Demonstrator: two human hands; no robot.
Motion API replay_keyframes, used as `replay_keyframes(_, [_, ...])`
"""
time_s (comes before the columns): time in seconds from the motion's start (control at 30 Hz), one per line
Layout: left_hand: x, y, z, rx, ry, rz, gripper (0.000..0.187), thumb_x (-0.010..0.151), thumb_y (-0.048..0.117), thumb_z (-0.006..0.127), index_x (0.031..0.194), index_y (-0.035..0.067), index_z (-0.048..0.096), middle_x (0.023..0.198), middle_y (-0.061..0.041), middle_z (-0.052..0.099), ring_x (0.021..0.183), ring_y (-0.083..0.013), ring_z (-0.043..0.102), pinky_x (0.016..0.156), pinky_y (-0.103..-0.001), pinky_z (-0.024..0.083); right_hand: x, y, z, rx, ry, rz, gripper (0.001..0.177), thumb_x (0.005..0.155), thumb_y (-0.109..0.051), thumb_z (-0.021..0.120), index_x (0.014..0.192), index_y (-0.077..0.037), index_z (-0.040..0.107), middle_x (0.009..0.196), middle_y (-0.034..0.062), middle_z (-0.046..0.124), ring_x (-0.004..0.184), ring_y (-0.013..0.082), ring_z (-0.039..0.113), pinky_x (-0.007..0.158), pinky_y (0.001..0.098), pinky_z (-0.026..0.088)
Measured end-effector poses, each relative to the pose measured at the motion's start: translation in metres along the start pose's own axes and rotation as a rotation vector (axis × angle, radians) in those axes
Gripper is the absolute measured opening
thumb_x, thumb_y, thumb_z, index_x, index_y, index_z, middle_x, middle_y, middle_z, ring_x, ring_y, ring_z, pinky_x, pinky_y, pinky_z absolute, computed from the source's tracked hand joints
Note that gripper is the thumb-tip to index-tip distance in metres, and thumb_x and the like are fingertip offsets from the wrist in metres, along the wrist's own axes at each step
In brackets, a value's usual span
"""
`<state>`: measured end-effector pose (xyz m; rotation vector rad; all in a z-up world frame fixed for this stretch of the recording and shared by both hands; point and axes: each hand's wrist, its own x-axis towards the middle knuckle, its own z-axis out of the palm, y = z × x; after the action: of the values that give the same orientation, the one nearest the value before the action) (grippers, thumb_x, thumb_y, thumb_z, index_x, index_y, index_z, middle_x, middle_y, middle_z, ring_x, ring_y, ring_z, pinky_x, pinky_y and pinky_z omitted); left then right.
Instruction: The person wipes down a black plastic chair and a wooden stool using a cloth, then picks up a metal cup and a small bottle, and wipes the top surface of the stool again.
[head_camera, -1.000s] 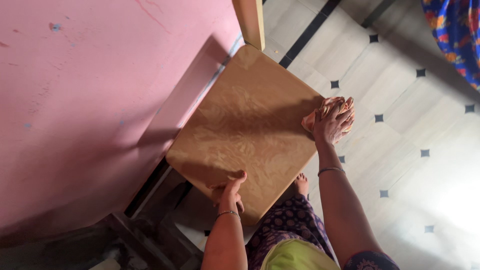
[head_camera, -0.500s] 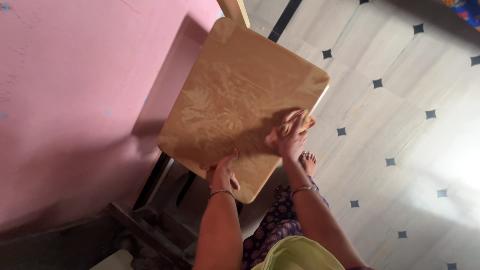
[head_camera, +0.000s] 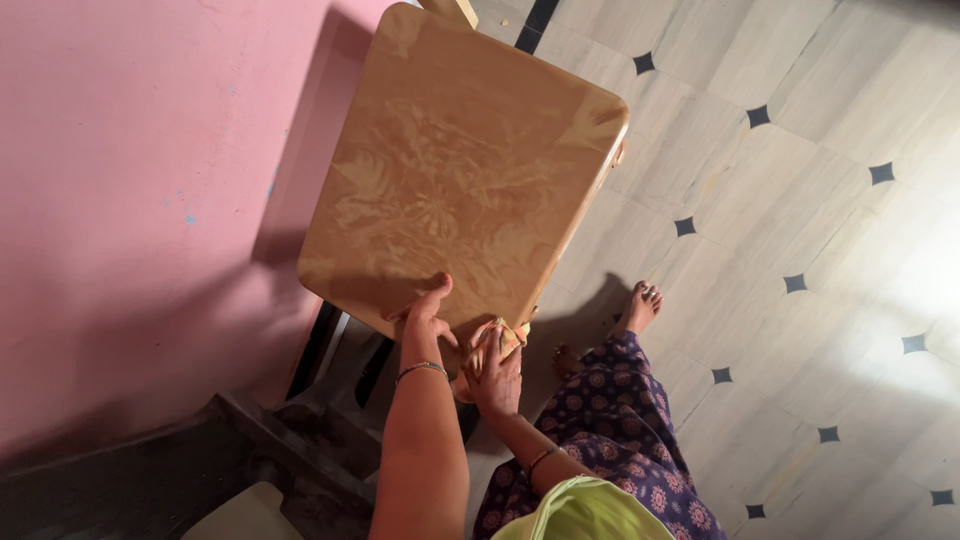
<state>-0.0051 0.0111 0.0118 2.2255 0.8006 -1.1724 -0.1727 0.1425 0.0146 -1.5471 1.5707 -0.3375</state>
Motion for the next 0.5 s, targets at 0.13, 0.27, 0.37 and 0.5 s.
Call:
replay_keyframes(0.13, [0.009, -0.003, 0.003, 0.16, 0.049, 0.053, 0.175, 0.06, 0.068, 0.091, 0.144, -0.001, -0.046, 0.17, -0.018, -0.025, 0.157, -0.048, -0.005, 0.113, -0.077, 0.024, 0.02, 0.001, -0.017, -0.003, -0.093, 0.049, 0.103, 0.084, -0.038, 0.077, 0.164, -0.021, 0.015, 0.148, 0.0352, 0.032, 0.126, 0.0531, 0.049, 0.093, 0.057, 0.052])
replay_keyframes(0.27, [0.024, -0.011, 0.008, 0.129, 0.07, 0.057, 0.172, 0.06, 0.07, 0.087, 0.147, 0.001, -0.044, 0.172, -0.015, -0.021, 0.157, -0.0486, 0.004, 0.113, -0.076, 0.029, 0.052, -0.004, -0.042, -0.001, -0.08, 0.09, 0.104, 0.084, -0.04, 0.078, 0.163, -0.022, 0.013, 0.152, 0.0341, 0.028, 0.127, 0.0542, 0.047, 0.091, 0.0624, 0.049])
replay_keyframes(0.37, [0.045, -0.012, 0.007, 0.195, 0.014, 0.12, 0.17, 0.062, 0.074, 0.088, 0.148, 0.001, -0.04, 0.172, -0.019, -0.012, 0.156, -0.0481, 0.009, 0.112, -0.072, 0.032, 0.089, -0.006, -0.056, 0.003, -0.035, 0.108, 0.106, 0.083, -0.04, 0.08, 0.163, -0.022, 0.012, 0.151, 0.0363, 0.027, 0.13, 0.0558, 0.044, 0.091, 0.065, 0.047])
replay_keyframes(0.5, [0.044, -0.012, 0.008, 0.268, 0.089, 0.136, 0.179, 0.064, 0.076, 0.091, 0.141, 0.002, -0.052, 0.171, -0.022, -0.003, 0.154, -0.0471, 0.016, 0.111, -0.067, 0.036, 0.139, 0.003, -0.074, -0.017, 0.092, 0.048, 0.108, 0.084, -0.043, 0.081, 0.164, -0.023, 0.011, 0.147, 0.0415, 0.028, 0.129, 0.0569, 0.045, 0.096, 0.0644, 0.046])
